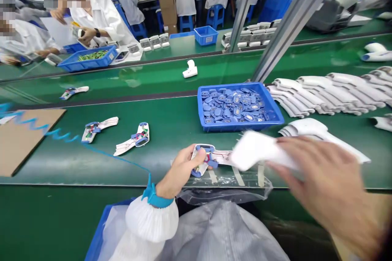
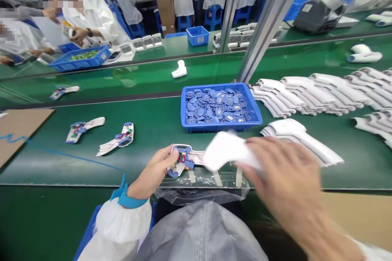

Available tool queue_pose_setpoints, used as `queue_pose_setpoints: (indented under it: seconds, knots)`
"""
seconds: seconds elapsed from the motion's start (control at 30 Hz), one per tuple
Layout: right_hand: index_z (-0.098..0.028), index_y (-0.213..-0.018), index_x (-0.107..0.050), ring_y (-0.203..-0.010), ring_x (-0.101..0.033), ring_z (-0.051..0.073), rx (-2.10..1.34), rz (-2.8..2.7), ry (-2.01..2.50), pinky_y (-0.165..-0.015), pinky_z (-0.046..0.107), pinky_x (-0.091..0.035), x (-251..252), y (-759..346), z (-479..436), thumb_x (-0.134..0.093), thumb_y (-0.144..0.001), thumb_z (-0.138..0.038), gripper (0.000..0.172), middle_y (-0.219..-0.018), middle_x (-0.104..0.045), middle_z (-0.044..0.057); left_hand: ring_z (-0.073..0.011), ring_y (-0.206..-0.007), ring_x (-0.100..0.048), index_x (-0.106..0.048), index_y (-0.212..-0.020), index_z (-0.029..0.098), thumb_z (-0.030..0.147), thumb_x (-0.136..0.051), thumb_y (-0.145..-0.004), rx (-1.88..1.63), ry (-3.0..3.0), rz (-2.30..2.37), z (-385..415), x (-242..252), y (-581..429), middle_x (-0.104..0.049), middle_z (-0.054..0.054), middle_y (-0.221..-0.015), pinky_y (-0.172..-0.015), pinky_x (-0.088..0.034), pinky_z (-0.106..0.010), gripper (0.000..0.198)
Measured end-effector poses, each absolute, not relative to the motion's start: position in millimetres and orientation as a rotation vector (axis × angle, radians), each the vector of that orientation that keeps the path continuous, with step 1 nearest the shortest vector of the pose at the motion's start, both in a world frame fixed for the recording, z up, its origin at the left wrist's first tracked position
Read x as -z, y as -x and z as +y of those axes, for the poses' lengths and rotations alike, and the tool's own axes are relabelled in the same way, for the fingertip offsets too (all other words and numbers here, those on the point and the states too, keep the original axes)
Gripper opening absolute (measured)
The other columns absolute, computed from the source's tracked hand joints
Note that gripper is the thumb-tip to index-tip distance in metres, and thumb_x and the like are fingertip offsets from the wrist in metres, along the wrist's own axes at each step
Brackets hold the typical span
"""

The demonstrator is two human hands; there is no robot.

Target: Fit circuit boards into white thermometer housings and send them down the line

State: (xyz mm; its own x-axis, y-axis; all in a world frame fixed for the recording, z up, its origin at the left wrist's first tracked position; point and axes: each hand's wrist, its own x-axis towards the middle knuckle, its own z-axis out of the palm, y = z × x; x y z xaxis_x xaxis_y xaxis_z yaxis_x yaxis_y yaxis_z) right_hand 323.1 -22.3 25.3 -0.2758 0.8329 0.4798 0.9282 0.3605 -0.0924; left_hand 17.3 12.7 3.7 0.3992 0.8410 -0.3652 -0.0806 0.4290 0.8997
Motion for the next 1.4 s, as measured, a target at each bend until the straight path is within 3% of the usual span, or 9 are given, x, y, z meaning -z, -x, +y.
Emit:
queue_pose_setpoints:
  seconds: [0.17,0.33,0.5,0.83,1.0,1.13,1.23,1.3,1.4]
  knots:
    - [-0.018,-0.118,-0.060,-0.108,-0.066,0.027,0.365,-2.426,1.229,-0.098,0.050,-0.037,-23.2,-228.8,-18.7,-0.052,-0.103,-0.031,0.022,-0.117,-0.075,0.008,-0.0189,-0.095,-0.060,-0.065,-0.118,0.014,0.054,-0.069,-0.089,-0.751,-1.022,0.933,10.1,0.3,-12.6,-0.067,-0.009,-0.108,-0.080,-0.046,-0.025,0.050]
    - [-0.013,-0.118,-0.060,-0.101,-0.068,0.028,0.195,-2.424,1.272,-0.096,0.050,-0.040,-9.1,-212.3,-10.7,-0.054,-0.101,-0.040,0.032,-0.110,-0.075,0.012,-0.0168,-0.082,-0.058,-0.067,-0.103,0.013,0.052,-0.070,-0.088,-0.738,-1.238,1.117,8.6,3.1,-10.9,-0.066,-0.005,-0.093,-0.073,-0.045,-0.026,0.042]
    - [-0.021,-0.106,-0.064,-0.066,-0.064,0.020,-0.579,-2.249,1.590,-0.056,0.031,-0.041,-8.8,-217.2,-10.3,-0.069,-0.088,-0.041,0.027,-0.085,-0.073,0.002,-0.0214,-0.101,-0.063,-0.060,-0.123,0.019,0.045,-0.077,-0.083,-0.719,-1.437,1.130,3.3,-0.4,-11.6,-0.068,-0.005,-0.114,-0.087,-0.048,-0.030,0.050]
    - [-0.024,-0.101,-0.061,-0.063,-0.045,0.012,-1.630,-1.793,1.329,-0.054,0.024,-0.038,-31.4,-212.1,-18.8,-0.049,-0.099,-0.052,0.031,-0.075,-0.055,-0.003,-0.0279,-0.135,-0.053,-0.042,-0.145,0.014,0.035,-0.054,-0.100,-0.899,-2.072,1.396,-26.3,33.7,5.9,-0.057,-0.019,-0.142,-0.112,-0.043,-0.039,0.051]
    - [-0.025,-0.103,-0.060,-0.071,-0.054,0.016,-1.348,-2.000,1.405,-0.063,0.029,-0.045,-21.2,-212.8,-29.2,-0.049,-0.101,-0.046,0.024,-0.086,-0.063,0.001,-0.0277,-0.122,-0.061,-0.051,-0.139,0.016,0.043,-0.055,-0.099,-0.753,-1.899,1.289,-18.8,22.0,12.8,-0.063,-0.015,-0.134,-0.102,-0.048,-0.038,0.048]
    - [-0.027,-0.125,-0.057,-0.097,-0.062,0.018,-1.157,-1.942,1.302,-0.083,0.032,-0.052,-18.8,-197.8,-16.0,-0.055,-0.098,-0.043,0.031,-0.114,-0.065,0.005,-0.0170,-0.075,-0.062,-0.064,-0.103,0.019,0.055,-0.067,-0.089,-0.604,-1.704,1.278,-10.6,1.1,13.3,-0.070,-0.002,-0.086,-0.066,-0.045,-0.027,0.039]
    - [-0.022,-0.088,-0.063,-0.074,-0.059,0.013,-0.855,-1.781,1.417,-0.068,0.027,-0.045,-19.2,-164.5,2.5,-0.054,-0.098,-0.047,0.029,-0.084,-0.065,0.001,-0.0162,-0.073,-0.061,-0.060,-0.098,0.018,0.048,-0.072,-0.085,-0.650,-1.656,1.325,-8.8,-7.6,8.5,-0.070,-0.001,-0.085,-0.063,-0.041,-0.026,0.034]
    - [-0.021,-0.062,-0.048,-0.057,-0.045,0.011,-0.593,-1.807,1.448,-0.058,0.028,-0.035,-18.1,-142.2,13.3,-0.051,-0.100,-0.047,0.046,-0.062,-0.051,-0.002,-0.0176,-0.075,-0.065,-0.060,-0.103,0.019,0.040,-0.068,-0.088,-0.633,-1.667,1.268,-8.4,-9.0,4.4,-0.073,-0.003,-0.091,-0.064,-0.043,-0.026,0.027]
    - [-0.021,-0.056,-0.035,-0.051,-0.035,0.010,-0.284,-1.873,1.376,-0.054,0.030,-0.026,-15.9,-123.9,24.2,-0.049,-0.102,-0.039,0.051,-0.054,-0.038,-0.004,-0.0231,-0.069,-0.068,-0.063,-0.105,0.017,0.035,-0.061,-0.088,-0.544,-1.837,1.344,-6.5,-7.0,0.6,-0.074,-0.009,-0.087,-0.063,-0.044,-0.031,0.025]
